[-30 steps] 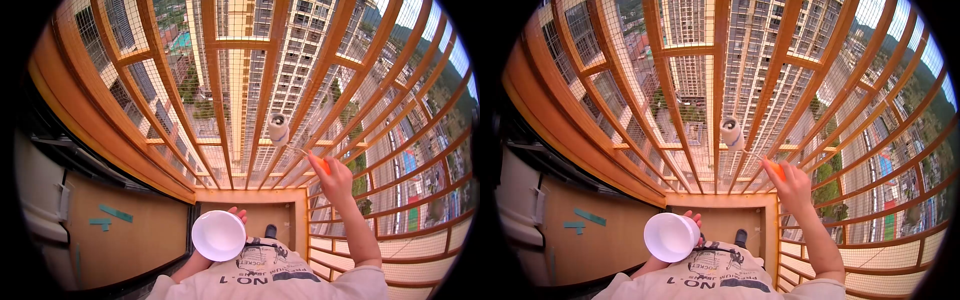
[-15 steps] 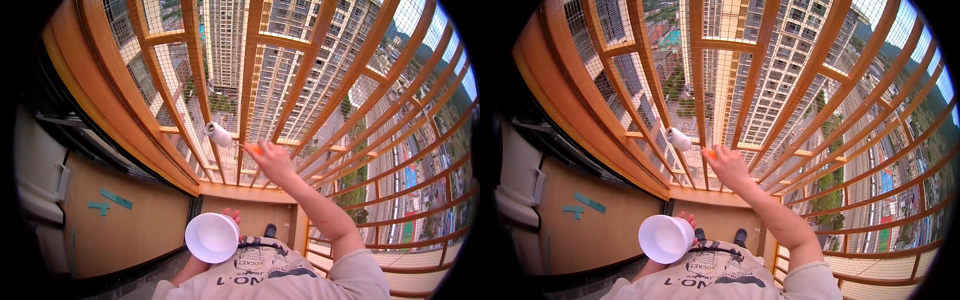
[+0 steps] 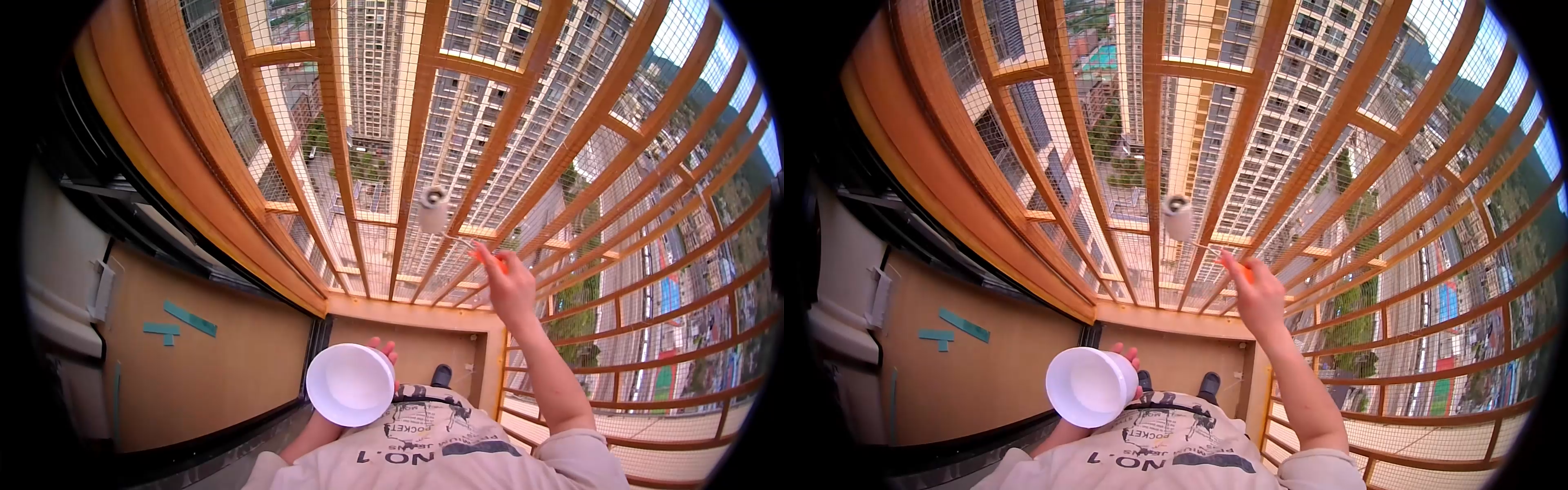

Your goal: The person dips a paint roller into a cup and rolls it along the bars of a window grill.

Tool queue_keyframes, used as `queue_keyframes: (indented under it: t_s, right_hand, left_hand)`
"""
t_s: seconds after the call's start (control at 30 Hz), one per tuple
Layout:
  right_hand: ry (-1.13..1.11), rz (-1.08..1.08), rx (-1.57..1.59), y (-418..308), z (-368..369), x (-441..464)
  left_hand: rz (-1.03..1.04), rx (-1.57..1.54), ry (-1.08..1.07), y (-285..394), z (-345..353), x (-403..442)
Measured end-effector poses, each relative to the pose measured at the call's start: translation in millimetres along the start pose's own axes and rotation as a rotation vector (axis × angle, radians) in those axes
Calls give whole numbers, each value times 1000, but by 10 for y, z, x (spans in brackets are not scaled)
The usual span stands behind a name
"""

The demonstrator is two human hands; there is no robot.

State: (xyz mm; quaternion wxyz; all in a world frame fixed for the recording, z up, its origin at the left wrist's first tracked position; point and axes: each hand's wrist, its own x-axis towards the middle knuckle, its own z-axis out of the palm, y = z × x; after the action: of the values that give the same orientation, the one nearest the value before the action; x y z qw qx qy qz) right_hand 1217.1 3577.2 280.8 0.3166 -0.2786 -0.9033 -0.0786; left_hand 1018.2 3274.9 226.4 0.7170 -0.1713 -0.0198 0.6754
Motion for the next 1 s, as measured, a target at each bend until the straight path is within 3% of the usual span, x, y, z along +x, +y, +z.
queue_keyframes:
  t_s: [0.2,0.53,0.67,0.77,1.0]
  right_hand:
    - [-14,128,5,-111,-32,-124]
    - [-21,61,168,-1049,876,529]
    - [2,111,281,-1100,1041,400]
    - [35,319,457,-1060,1047,102]
    - [157,263,503,-1204,1137,323]
  left_hand:
    - [-46,79,0,46,16,80]
    - [-47,143,-3,222,-7,-34]
    - [2,148,20,326,-62,-170]
    - [35,132,29,394,-85,-271]
    - [46,148,42,485,-58,-397]
